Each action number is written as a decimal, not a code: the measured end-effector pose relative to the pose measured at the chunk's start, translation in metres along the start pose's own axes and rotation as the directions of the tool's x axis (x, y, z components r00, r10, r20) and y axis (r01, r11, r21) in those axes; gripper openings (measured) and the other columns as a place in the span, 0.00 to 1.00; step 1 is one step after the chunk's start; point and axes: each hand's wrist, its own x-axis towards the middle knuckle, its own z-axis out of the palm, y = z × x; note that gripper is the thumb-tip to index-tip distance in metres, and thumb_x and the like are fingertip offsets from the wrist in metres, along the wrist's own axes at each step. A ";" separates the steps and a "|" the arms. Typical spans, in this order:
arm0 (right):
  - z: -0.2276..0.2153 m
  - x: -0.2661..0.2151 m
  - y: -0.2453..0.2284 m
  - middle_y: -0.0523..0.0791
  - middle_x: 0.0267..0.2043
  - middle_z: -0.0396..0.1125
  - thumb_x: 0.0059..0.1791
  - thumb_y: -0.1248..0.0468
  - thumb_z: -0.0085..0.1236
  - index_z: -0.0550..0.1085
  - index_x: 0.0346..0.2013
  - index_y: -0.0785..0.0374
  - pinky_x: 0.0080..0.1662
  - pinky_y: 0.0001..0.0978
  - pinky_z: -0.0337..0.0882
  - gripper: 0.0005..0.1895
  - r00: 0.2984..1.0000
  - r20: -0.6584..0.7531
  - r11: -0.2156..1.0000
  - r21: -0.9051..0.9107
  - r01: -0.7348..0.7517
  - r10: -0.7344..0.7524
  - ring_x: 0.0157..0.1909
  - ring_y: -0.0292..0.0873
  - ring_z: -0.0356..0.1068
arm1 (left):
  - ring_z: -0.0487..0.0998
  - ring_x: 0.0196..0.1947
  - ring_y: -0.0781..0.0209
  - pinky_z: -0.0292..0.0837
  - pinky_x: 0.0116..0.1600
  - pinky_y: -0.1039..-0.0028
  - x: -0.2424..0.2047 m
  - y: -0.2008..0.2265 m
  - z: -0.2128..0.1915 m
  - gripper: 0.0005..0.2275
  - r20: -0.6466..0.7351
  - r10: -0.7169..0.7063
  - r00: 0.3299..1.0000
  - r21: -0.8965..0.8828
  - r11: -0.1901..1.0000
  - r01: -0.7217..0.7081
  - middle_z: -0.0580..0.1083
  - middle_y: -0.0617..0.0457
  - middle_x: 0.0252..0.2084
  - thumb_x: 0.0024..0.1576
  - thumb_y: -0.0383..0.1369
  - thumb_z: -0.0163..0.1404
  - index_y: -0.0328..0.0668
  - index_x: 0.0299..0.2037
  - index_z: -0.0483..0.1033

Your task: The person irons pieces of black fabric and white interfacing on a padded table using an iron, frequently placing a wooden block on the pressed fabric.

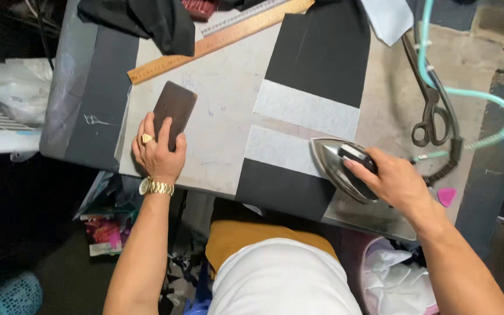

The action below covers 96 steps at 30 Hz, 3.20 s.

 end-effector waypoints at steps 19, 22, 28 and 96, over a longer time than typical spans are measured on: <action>0.000 0.067 -0.158 0.48 0.26 0.70 0.58 0.36 0.34 0.67 0.36 0.55 0.34 0.43 0.78 0.28 0.800 0.194 0.692 -0.414 0.591 -0.568 0.27 0.52 0.77 | 0.76 0.57 0.45 0.69 0.53 0.58 0.004 -0.004 0.008 0.14 -0.159 0.038 0.987 0.046 0.998 -0.031 0.75 0.43 0.58 0.59 0.43 0.53 0.47 0.50 0.81; 0.005 0.072 -0.160 0.49 0.26 0.70 0.58 0.36 0.34 0.68 0.37 0.56 0.33 0.43 0.77 0.28 0.811 0.173 0.715 -0.395 0.577 -0.558 0.28 0.52 0.77 | 0.76 0.57 0.45 0.69 0.53 0.58 0.007 -0.004 0.006 0.14 -0.159 0.045 0.986 0.041 0.998 -0.039 0.75 0.42 0.58 0.61 0.44 0.52 0.47 0.50 0.81; 0.003 0.067 -0.164 0.52 0.28 0.72 0.58 0.36 0.36 0.67 0.38 0.58 0.36 0.48 0.77 0.28 0.801 0.111 0.718 -0.382 0.581 -0.589 0.29 0.56 0.78 | 0.76 0.57 0.46 0.69 0.54 0.59 0.005 -0.003 0.004 0.15 -0.141 0.057 0.988 0.053 0.997 -0.050 0.74 0.43 0.59 0.62 0.45 0.49 0.48 0.50 0.80; 0.003 0.067 -0.179 0.55 0.27 0.72 0.59 0.38 0.38 0.69 0.37 0.61 0.34 0.50 0.78 0.29 0.814 0.000 0.769 -0.331 0.548 -0.580 0.29 0.59 0.78 | 0.74 0.60 0.45 0.65 0.56 0.59 0.000 -0.005 0.005 0.15 -0.050 0.024 0.998 -0.007 1.000 -0.024 0.72 0.43 0.63 0.59 0.42 0.56 0.46 0.51 0.80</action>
